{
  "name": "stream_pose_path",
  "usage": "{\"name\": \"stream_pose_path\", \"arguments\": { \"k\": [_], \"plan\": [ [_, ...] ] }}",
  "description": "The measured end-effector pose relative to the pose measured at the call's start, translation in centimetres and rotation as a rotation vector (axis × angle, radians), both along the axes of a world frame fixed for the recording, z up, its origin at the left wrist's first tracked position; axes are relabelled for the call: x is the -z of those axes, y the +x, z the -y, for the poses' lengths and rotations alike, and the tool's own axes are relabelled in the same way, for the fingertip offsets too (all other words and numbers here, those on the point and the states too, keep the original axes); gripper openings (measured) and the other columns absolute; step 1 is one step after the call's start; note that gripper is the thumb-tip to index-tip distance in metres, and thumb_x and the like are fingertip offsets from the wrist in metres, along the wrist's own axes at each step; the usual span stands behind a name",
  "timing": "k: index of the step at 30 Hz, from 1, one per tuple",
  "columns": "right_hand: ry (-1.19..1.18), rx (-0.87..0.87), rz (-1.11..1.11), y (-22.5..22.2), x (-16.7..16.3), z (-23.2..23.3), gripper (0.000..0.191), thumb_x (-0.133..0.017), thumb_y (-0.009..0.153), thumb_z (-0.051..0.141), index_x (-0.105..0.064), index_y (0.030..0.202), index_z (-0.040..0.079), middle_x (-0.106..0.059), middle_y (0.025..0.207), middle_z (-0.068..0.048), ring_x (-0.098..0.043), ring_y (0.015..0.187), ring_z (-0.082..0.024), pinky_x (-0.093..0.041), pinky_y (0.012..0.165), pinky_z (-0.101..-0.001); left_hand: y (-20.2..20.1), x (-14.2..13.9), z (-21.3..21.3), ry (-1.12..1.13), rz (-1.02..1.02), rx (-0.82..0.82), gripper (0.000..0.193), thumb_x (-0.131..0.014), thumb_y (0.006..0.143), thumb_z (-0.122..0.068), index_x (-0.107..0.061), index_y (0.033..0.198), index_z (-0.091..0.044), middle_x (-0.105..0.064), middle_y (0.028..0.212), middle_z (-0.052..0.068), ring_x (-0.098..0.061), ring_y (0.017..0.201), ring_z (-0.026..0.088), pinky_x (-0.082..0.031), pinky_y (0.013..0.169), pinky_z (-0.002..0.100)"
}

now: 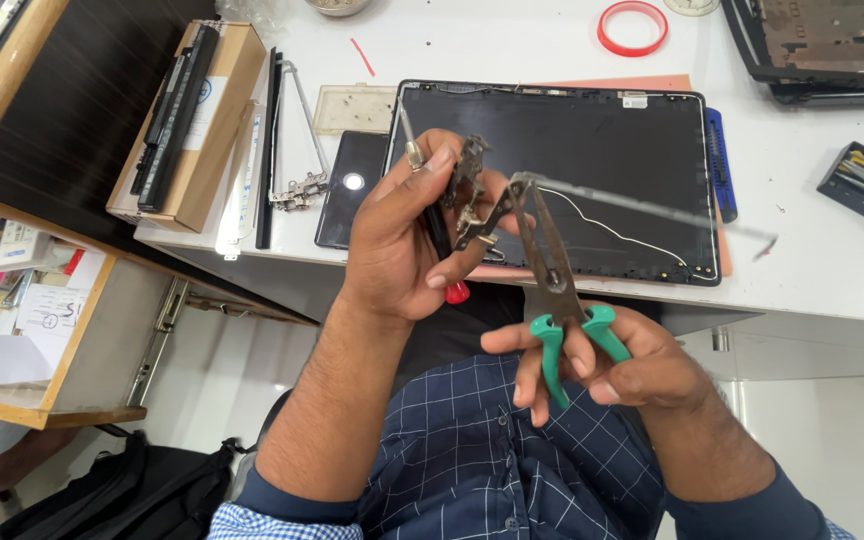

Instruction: The person uses pliers and a screwdriver to adjust and bend a metal hinge bracket attached to a laptop screen. They repeatedly reposition the bracket and apply pressure with the tools to shape the metal.

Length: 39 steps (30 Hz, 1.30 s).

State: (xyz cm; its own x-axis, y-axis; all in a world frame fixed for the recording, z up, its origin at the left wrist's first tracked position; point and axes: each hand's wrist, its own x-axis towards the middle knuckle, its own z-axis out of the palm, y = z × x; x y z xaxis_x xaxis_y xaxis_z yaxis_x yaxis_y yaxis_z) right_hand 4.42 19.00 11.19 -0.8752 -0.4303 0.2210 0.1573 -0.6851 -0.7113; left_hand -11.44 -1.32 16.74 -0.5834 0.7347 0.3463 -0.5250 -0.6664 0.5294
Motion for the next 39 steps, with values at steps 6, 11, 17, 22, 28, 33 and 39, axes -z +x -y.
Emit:
{"name": "stream_pose_path", "arguments": {
  "k": [6,11,17,22,28,33,39],
  "plan": [
    [-0.092,-0.107,0.005,-0.1,0.9,0.0,0.019,-0.065,0.090,0.008,-0.059,0.104,-0.003,-0.050,0.141,-0.046,-0.064,0.120,-0.048,-0.059,0.096,-0.0628,0.0,-0.9,0.5,-0.098,0.014,-0.022,0.017,-0.049,0.115,-0.020,-0.049,0.105,-0.006,-0.070,0.098,0.022,-0.060,0.061,0.013,-0.033,0.037,0.019],
    [-0.082,-0.105,-0.011,-0.1,1.4,0.0,0.019,-0.063,0.091,0.009,-0.059,0.105,-0.004,-0.054,0.135,-0.043,-0.065,0.117,-0.049,-0.057,0.097,-0.0634,0.2,-1.5,0.7,-0.155,0.020,-0.055,0.015,-0.050,0.114,-0.020,-0.051,0.108,-0.006,-0.070,0.096,0.021,-0.058,0.063,0.010,-0.033,0.039,0.019],
    [-0.087,-0.067,-0.042,0.0,1.9,0.1,0.014,-0.062,0.094,0.009,-0.060,0.102,-0.003,-0.059,0.124,-0.037,-0.066,0.112,-0.045,-0.060,0.088,-0.0604,0.2,-1.9,1.2,-0.175,0.004,-0.037,0.015,-0.051,0.114,-0.021,-0.051,0.110,-0.006,-0.070,0.097,0.020,-0.064,0.063,0.015,-0.033,0.038,0.019],
    [-0.065,-0.063,-0.044,-0.2,2.3,0.1,0.014,-0.064,0.093,0.010,-0.060,0.100,-0.002,-0.061,0.120,-0.035,-0.067,0.108,-0.044,-0.061,0.084,-0.0575,0.2,-1.8,1.4,-0.164,0.018,-0.022,0.015,-0.050,0.115,-0.020,-0.052,0.112,-0.006,-0.070,0.097,0.021,-0.066,0.066,0.016,-0.034,0.038,0.019],
    [-0.028,-0.022,0.003,0.2,2.0,0.2,0.015,-0.066,0.089,0.011,-0.059,0.096,0.000,-0.061,0.110,-0.030,-0.064,0.098,-0.036,-0.057,0.075,-0.0470,0.2,-1.6,1.6,-0.152,0.011,-0.028,0.015,-0.049,0.115,-0.019,-0.052,0.115,-0.005,-0.070,0.097,0.022,-0.067,0.067,0.016,-0.033,0.038,0.019],
    [-0.014,-0.032,0.057,0.5,1.8,0.3,0.014,-0.068,0.087,0.010,-0.059,0.095,0.002,-0.059,0.103,-0.021,-0.057,0.089,-0.026,-0.048,0.071,-0.0371,0.2,-1.5,1.6,-0.101,-0.004,0.007,0.016,-0.050,0.117,-0.019,-0.053,0.113,-0.003,-0.070,0.093,0.023,-0.064,0.061,0.012,-0.033,0.038,0.017],
    [-0.023,-0.031,0.051,0.4,2.4,0.5,0.013,-0.069,0.087,0.009,-0.058,0.093,0.004,-0.058,0.101,-0.019,-0.057,0.086,-0.024,-0.047,0.070,-0.0345,0.3,-1.7,1.4,-0.163,0.013,-0.034,0.016,-0.051,0.115,-0.020,-0.053,0.115,-0.004,-0.070,0.094,0.022,-0.064,0.063,0.013,-0.034,0.040,0.019]
  ]
}}
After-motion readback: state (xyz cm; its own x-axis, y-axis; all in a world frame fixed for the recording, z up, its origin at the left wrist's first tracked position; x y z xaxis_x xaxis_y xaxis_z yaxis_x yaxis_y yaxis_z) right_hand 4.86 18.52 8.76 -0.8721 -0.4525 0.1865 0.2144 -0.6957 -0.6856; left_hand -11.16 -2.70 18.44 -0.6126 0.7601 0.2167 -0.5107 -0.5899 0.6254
